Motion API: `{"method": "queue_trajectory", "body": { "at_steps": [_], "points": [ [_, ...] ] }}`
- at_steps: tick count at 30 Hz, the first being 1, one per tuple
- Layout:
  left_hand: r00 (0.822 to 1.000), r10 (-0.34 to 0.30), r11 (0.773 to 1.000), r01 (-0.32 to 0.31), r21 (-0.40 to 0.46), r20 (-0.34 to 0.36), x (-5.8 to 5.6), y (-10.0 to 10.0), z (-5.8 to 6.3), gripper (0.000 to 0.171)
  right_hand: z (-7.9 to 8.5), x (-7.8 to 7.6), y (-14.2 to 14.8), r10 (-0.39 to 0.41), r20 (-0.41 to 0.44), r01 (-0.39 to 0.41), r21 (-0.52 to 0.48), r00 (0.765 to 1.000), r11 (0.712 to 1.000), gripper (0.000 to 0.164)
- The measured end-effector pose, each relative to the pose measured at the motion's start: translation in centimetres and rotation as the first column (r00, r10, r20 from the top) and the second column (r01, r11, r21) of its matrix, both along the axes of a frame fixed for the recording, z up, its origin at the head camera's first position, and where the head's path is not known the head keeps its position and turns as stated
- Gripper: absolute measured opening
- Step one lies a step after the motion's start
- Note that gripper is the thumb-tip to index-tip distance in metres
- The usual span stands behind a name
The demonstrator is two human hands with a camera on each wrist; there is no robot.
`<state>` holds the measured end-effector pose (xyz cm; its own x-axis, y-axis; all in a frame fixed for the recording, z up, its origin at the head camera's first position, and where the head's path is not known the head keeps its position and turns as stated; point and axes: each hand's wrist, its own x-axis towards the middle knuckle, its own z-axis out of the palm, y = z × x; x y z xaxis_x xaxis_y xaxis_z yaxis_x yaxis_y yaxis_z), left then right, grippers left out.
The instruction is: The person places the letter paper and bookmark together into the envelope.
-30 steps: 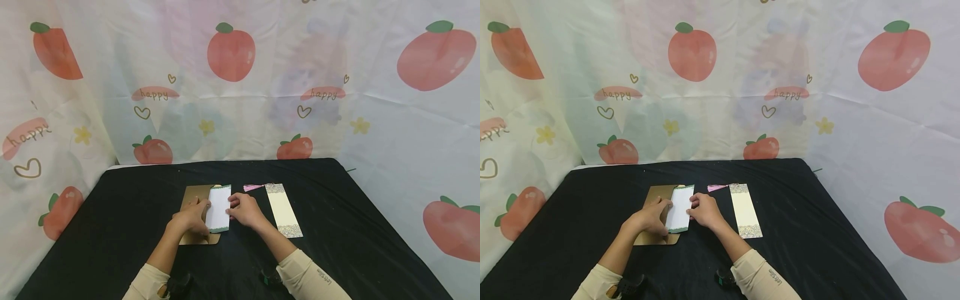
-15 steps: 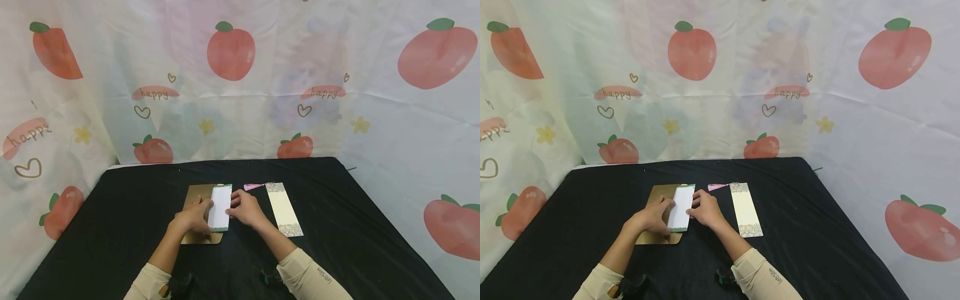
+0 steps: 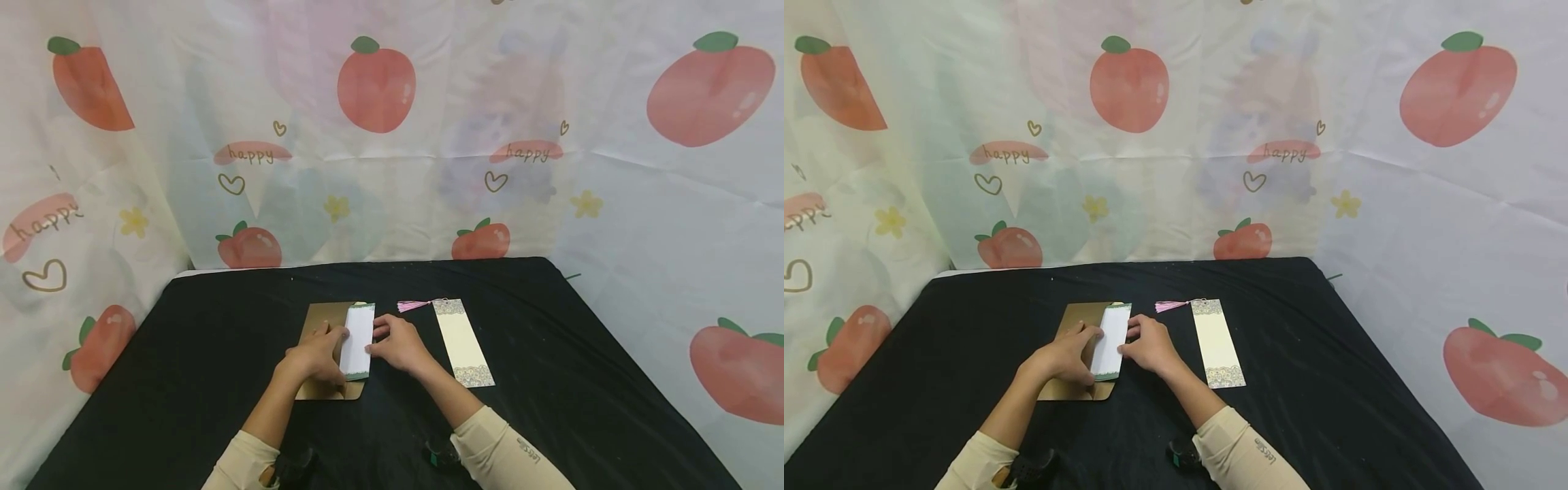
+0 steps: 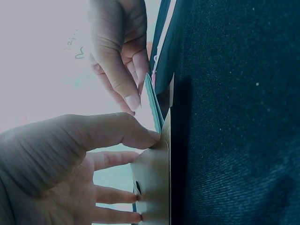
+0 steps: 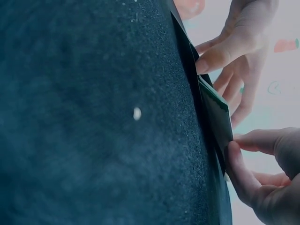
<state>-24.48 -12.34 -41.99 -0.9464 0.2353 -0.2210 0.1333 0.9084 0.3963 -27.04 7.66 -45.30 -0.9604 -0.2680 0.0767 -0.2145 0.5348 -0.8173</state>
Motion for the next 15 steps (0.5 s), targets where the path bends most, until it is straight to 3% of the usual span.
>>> {"method": "queue_trajectory", "body": {
  "at_steps": [3, 10, 15],
  "points": [
    [1.000, 0.002, 1.000, -0.002, 0.003, 0.000, 0.00, 0.00, 0.05, 0.092, -0.03, 0.01, -0.05, -0.004, -0.006, 0.004, 0.022, 1.000, 1.000, 0.048],
    [1.000, 0.008, 1.000, -0.008, 0.005, 0.007, -0.09, 0.00, -0.11, 0.092, -0.22, 0.19, -0.16, 0.014, 0.041, -0.013, -0.024, 0.999, 1.000, 0.040],
    [1.000, 0.011, 1.000, -0.011, -0.002, 0.007, -0.16, 0.02, -0.02, 0.092, -0.29, 0.26, -0.45, 0.036, 0.026, -0.035, -0.043, 0.999, 0.998, 0.037]
  ]
}}
